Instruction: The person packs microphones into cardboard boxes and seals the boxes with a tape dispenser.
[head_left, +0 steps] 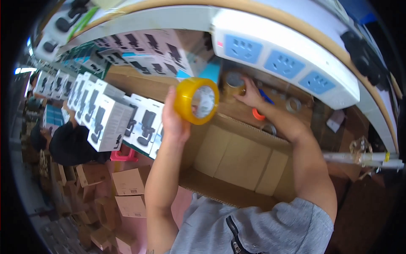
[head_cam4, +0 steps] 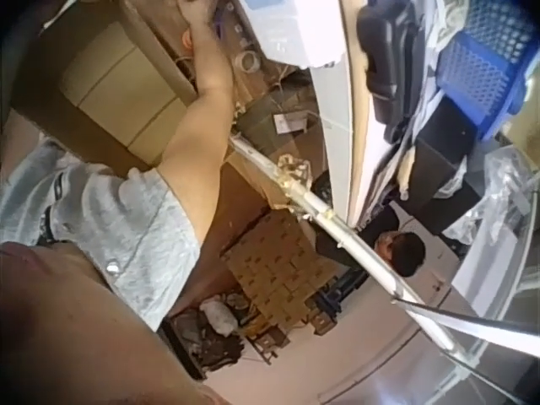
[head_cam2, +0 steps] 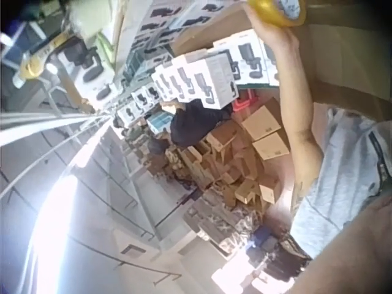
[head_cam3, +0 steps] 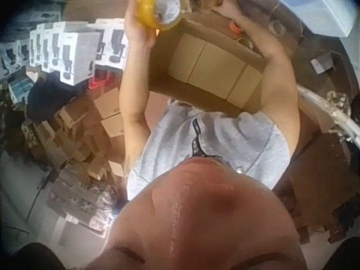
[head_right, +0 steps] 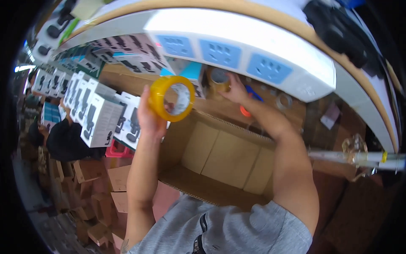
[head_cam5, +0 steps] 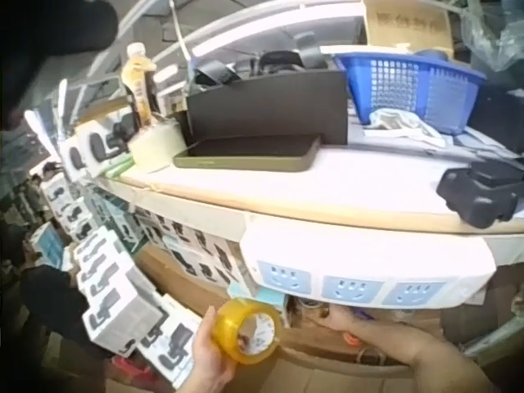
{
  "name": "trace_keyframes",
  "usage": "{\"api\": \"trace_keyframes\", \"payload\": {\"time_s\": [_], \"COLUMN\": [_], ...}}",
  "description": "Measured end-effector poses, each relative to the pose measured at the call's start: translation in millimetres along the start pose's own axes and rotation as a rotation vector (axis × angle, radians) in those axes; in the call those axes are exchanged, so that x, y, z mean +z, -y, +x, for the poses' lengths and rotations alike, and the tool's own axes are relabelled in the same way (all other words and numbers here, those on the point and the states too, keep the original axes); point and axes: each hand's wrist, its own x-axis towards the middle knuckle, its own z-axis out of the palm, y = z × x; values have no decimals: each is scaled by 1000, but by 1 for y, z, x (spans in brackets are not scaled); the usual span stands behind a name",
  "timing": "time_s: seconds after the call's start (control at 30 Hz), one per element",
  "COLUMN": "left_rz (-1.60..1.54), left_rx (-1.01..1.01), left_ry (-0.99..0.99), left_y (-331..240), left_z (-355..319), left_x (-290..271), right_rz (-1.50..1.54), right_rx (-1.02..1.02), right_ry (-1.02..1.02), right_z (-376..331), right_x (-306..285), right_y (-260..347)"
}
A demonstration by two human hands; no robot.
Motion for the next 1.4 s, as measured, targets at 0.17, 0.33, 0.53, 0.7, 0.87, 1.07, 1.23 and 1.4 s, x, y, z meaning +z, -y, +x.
{"api": "trace_keyframes", "payload": {"time_s": [0.17, 0.33, 0.53, 0.7, 0.87, 1.07, 1.23, 1.4], "left_rz": [83, 86, -202, -235, -259, -131, 936, 1110], "left_rx": [220, 228, 18, -15, -187, 47, 1243, 1683], "left_ry": [116, 418, 575, 493, 226, 407, 920, 1146], "left_y": [-2, 26, 17, 3, -14, -22, -13, -9], "left_z": [-11, 2, -15, -36, -66, -98, -109, -120], "left_x": [-21, -10, -14, 0, 8, 16, 12, 8], "right_rz": [-111, -596, -714, -682, -52, 600, 961, 1108], "right_rx": [63, 580, 528, 497, 724, 639, 467, 396], "right_ry": [4, 536, 468, 538, 373, -2, -312, -584], "right_z": [8, -19, -37, -49, -33, -72, -176, -245], "right_x": [-50, -88, -72, -62, -118, -212, -201, -156], "right_y": [17, -33, -11, -52, -18, 94, 197, 276]}}
